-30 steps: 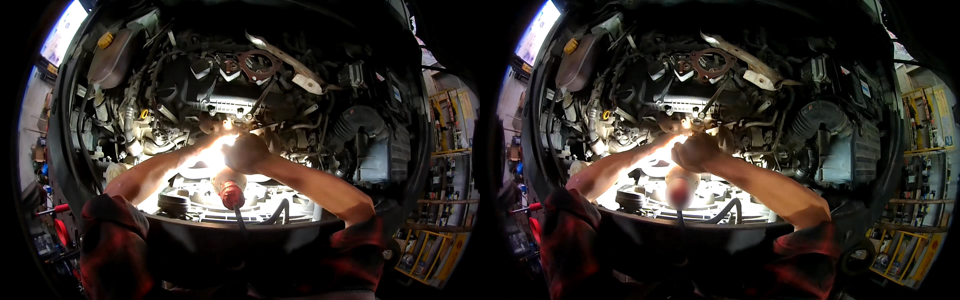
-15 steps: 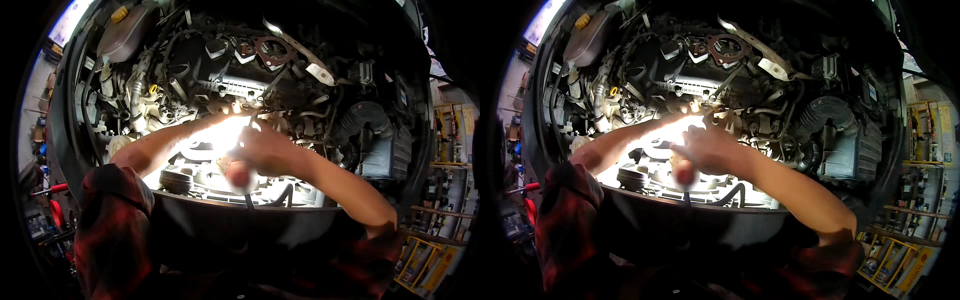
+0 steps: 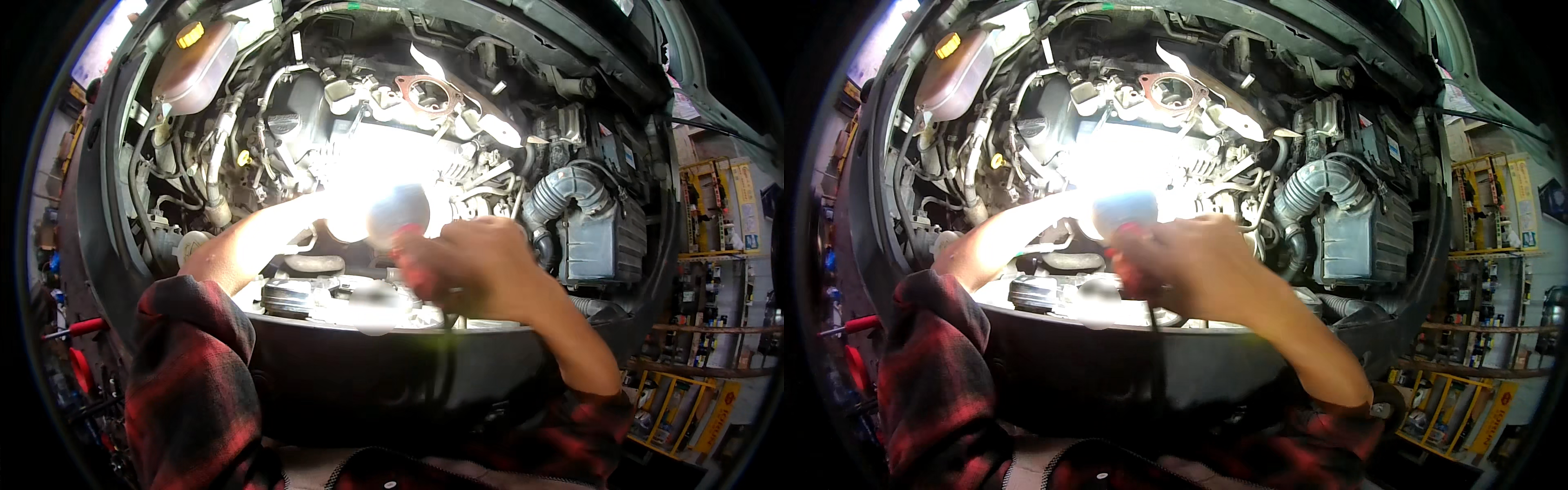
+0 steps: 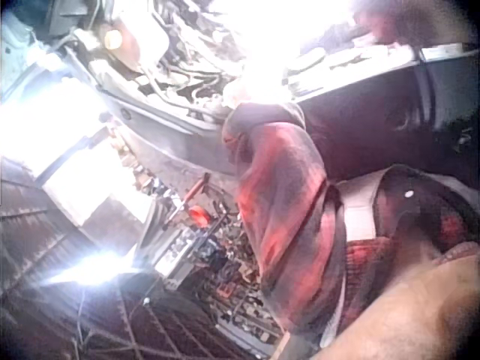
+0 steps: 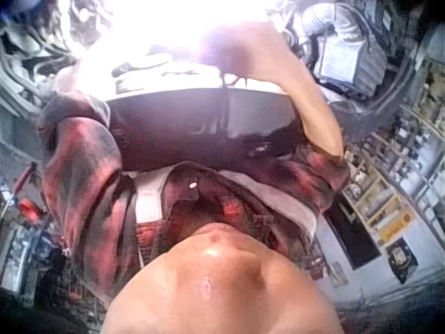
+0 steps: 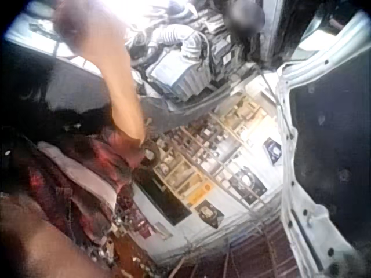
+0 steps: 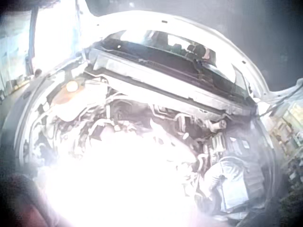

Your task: The person works on an automobile engine, using a wrench to loosen and remove bolts and a metal plate while using a work light for illumination.

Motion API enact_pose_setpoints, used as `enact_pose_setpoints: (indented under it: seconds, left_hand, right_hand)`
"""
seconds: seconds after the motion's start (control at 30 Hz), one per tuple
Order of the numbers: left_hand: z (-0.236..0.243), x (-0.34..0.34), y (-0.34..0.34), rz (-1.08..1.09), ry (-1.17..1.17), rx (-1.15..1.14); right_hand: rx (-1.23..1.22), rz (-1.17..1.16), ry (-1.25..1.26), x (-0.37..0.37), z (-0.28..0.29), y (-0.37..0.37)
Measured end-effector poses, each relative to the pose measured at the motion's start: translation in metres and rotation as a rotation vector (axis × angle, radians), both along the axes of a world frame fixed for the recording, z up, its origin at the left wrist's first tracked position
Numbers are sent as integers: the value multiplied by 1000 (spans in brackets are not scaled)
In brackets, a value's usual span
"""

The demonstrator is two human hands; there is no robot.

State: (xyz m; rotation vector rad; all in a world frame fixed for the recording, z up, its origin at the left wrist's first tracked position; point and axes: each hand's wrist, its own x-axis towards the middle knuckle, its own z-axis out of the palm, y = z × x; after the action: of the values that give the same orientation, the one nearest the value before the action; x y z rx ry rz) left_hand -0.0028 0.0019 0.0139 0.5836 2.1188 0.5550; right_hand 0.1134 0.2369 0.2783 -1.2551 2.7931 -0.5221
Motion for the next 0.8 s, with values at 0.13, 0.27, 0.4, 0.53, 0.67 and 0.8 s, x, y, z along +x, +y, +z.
enact_pose_setpoints:
  seconds: [0.13,0.27,0.4,0.53,0.67,0.8]
  left_hand:
    - [-13,-18,3,-23,47,-54]
    - [-33,-21,17,20,104,43]
    - [-76,-25,6,-118,204,137]
    - [-95,-23,-7,-78,362,91]
    - [-95,-16,1,-110,451,49]
    - [-107,-14,2,-16,421,148]
  right_hand:
    - [59,-272,171,32,6,67]
    - [233,-491,260,57,6,120]
    - [101,-594,154,65,-10,135]
    - [143,-609,64,70,-7,124]
    - [312,-679,-55,84,1,126]
    - [426,-695,-193,90,25,114]
